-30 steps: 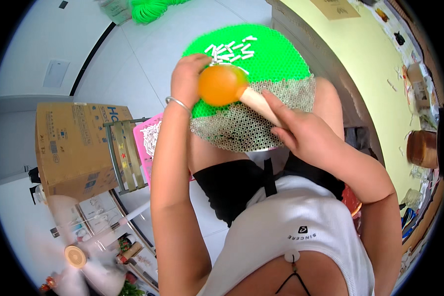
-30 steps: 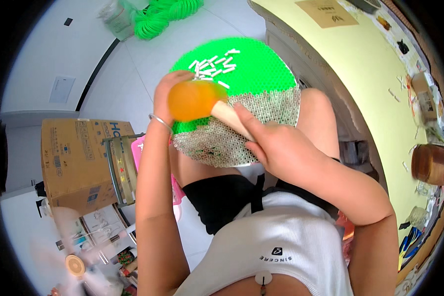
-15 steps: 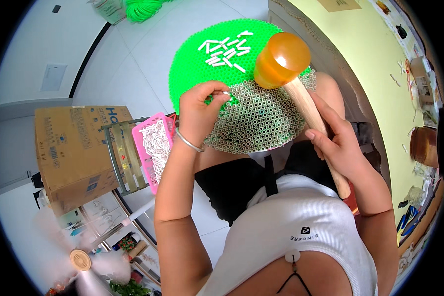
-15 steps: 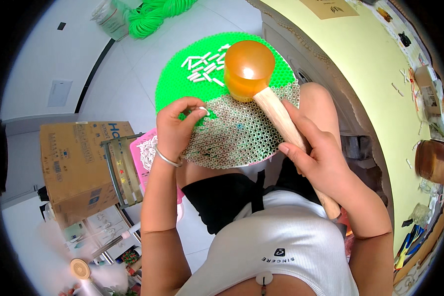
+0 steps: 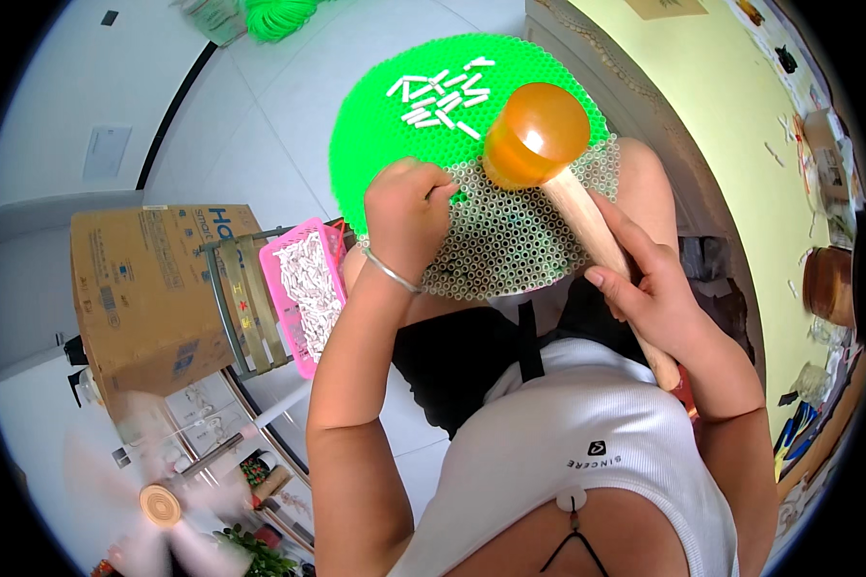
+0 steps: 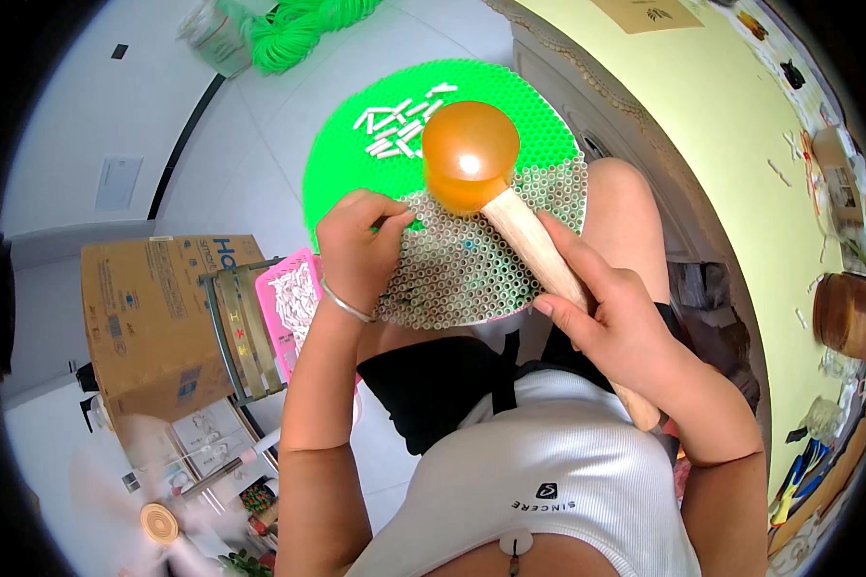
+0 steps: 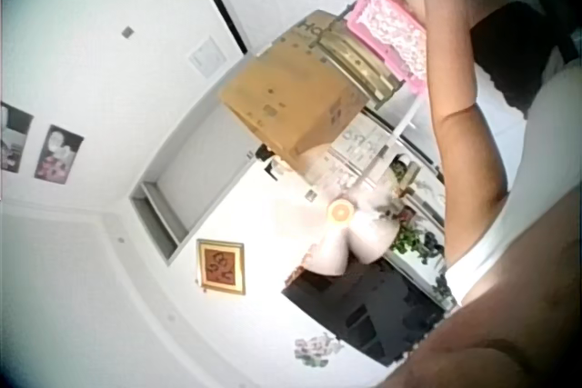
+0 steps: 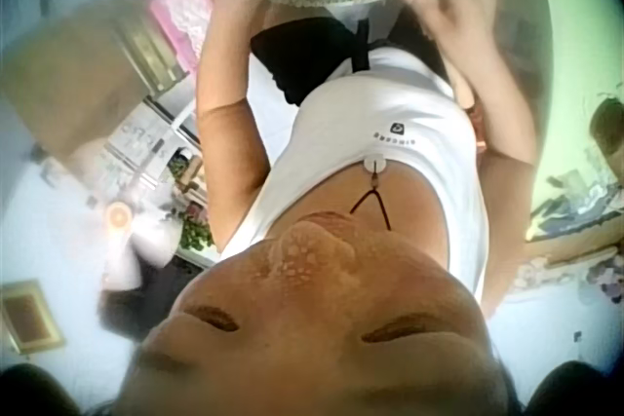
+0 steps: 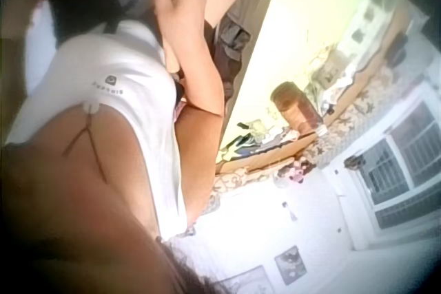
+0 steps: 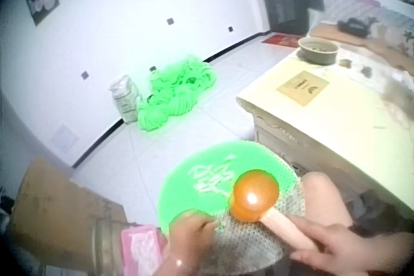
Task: The person places small white pegs into a green pegboard resting on their lap and uses a yellow mallet to tap them into place. They periodically adjust the pegboard and continue inserting and securing the pegs.
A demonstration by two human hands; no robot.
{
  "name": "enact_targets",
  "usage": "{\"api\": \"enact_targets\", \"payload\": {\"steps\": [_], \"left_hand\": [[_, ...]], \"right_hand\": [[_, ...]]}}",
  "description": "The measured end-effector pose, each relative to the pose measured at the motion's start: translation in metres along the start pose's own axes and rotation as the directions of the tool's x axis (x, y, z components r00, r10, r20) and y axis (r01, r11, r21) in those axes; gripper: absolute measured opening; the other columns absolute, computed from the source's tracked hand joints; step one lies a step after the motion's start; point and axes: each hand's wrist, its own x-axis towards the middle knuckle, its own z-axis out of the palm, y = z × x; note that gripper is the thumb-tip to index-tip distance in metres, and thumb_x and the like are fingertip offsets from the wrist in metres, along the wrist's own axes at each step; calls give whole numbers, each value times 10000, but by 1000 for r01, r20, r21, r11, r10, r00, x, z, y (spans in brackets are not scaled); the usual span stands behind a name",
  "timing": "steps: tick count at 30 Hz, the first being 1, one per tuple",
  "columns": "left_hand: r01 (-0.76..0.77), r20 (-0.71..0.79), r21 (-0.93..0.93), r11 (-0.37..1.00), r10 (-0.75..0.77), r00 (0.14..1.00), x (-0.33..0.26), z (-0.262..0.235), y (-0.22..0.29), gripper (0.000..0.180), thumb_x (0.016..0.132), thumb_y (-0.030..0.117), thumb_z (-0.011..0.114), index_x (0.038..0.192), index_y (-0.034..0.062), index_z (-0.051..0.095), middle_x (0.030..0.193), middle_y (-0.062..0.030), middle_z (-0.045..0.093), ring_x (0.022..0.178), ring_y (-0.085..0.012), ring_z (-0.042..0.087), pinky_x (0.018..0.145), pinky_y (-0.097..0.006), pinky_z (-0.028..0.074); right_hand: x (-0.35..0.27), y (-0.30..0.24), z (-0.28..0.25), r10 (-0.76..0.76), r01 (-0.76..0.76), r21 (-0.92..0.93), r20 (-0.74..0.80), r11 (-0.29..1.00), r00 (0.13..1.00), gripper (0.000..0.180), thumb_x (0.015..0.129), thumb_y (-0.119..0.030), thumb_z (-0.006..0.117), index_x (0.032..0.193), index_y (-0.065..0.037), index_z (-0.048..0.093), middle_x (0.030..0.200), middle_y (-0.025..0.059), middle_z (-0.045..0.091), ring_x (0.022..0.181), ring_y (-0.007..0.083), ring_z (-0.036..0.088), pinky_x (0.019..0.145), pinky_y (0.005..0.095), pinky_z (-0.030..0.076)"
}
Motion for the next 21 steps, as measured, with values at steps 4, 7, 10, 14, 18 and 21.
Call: {"api": "enact_targets", "payload": {"steps": [4, 7, 10, 14, 18, 21], "left_hand": [[212, 151, -162, 964, -188, 970, 8, -8, -2, 135, 722, 70, 782, 847, 49, 736, 748, -107, 679, 691, -238, 655, 623, -330, 515], [389, 133, -319, 864, -365, 921, 14, -24, -27, 196, 716, 88, 781, 909, 61, 756, 761, -127, 689, 709, -245, 660, 647, -334, 521], [244, -49, -143, 959, -253, 966, 30, -20, -53, 194, 721, 82, 774, 913, 61, 756, 778, -136, 688, 733, -258, 660, 678, -345, 526], [-21, -66, 10, 1000, 22, 998, 54, -2, -59, 161, 729, 66, 755, 890, 62, 749, 824, -128, 676, 792, -280, 651, 721, -382, 526], [-18, -11, 103, 995, 20, 1000, 59, 13, -49, 129, 735, 93, 761, 860, 69, 734, 864, -122, 666, 831, -310, 641, 729, -419, 524], [-58, 34, 158, 986, 53, 998, 54, 9, -44, 147, 772, 86, 730, 913, 63, 696, 875, -125, 653, 853, -317, 639, 736, -408, 513]], "right_hand": [[1, -4, 1, -45, 45, -25, 21, 999, 999, 680, 926, -58, 654, 1518, -44, 321, 1199, 189, 655, 906, 159, 635, 832, 263, 486], [4, -15, 3, -258, 262, -130, 44, 956, 965, 700, 922, -80, 655, 1527, -58, 304, 1121, 216, 656, 888, 252, 675, 821, 305, 507], [19, -20, 14, -423, 429, -250, 81, 868, 903, 710, 912, -97, 653, 1525, -60, 297, 1054, 239, 642, 863, 359, 655, 771, 375, 517], [30, -32, 12, -136, 245, -509, 243, 825, 961, 697, 910, -111, 647, 1515, -55, 305, 1009, 247, 643, 850, 415, 635, 729, 422, 515], [20, -1, 1, -255, 265, -352, 74, 898, 964, 685, 914, -47, 641, 1518, -63, 320, 1066, 218, 673, 904, 283, 684, 823, 342, 509], [6, 3, -6, -187, 186, -206, 12, 961, 982, 669, 919, -57, 650, 1508, -46, 333, 1135, 237, 662, 979, 285, 687, 870, 329, 503]]}}
